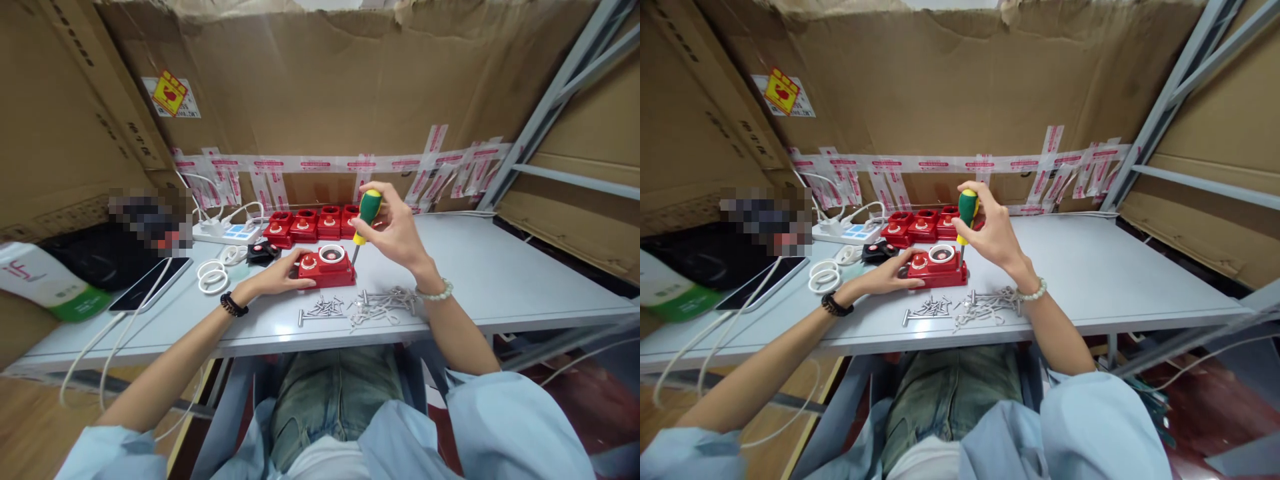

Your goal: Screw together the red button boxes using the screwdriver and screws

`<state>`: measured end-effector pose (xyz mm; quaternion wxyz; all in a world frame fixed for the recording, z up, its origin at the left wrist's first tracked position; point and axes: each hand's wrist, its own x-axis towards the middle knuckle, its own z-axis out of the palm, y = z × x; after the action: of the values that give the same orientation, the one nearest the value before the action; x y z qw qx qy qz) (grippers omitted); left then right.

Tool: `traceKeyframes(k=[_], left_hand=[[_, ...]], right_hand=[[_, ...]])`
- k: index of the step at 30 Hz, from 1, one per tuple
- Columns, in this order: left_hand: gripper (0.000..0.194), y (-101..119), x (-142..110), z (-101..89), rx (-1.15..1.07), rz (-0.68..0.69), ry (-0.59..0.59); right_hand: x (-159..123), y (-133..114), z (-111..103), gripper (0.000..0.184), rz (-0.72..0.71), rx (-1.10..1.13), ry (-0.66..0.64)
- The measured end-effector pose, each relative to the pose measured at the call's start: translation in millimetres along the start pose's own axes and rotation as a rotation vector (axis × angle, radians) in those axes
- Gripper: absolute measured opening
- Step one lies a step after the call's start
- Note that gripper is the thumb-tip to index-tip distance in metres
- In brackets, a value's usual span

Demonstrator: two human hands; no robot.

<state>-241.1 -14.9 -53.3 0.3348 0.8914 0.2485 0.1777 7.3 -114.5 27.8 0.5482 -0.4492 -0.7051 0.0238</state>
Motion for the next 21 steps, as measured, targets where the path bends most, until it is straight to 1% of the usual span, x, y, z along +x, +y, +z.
traceKeyframes(k=[2,3,4,6,7,10,13,17,19,21], left_hand=[[0.065,-2.5,-1.2,0.1,-0.020,-0.004,0.000],[0.064,-3.6,-0.7,0.3,-0.022,-0.006,-0.006],[0.064,-5.0,0.1,0.6,-0.019,-0.008,-0.013],[0.065,-8.5,1.7,1.1,0.002,-0.013,-0.018],[0.065,-10.5,2.2,1.3,0.019,-0.017,-0.014],[0.067,-15.2,2.3,1.7,0.061,-0.024,0.015],[0.068,-15.4,1.6,1.7,0.048,-0.027,0.024],[0.066,-11.6,1.0,1.5,0.033,-0.024,0.015],[0.065,-10.2,1.0,1.7,0.034,-0.017,0.018],[0.067,-9.1,0.9,2.1,0.020,-0.010,0.026]], right_hand=[[-1.4,-3.0,1.5,0.044,-0.005,0.050,0.062],[-2.7,-3.9,4.2,0.044,-0.002,0.079,0.050],[-4.4,-4.4,8.4,0.043,0.002,0.109,0.009],[-8.4,-5.1,19.6,0.042,0.006,0.160,-0.137],[-10.5,-5.4,25.7,0.042,0.008,0.171,-0.187],[-15.3,-6.9,39.9,0.043,0.023,0.164,-0.255],[-17.6,-7.3,45.0,0.041,0.030,0.128,-0.274],[-17.9,-5.3,43.8,0.041,0.038,0.101,-0.292],[-16.6,-4.4,41.2,0.041,0.029,0.114,-0.273],[-13.5,-4.1,36.9,0.041,0.008,0.127,-0.224]])
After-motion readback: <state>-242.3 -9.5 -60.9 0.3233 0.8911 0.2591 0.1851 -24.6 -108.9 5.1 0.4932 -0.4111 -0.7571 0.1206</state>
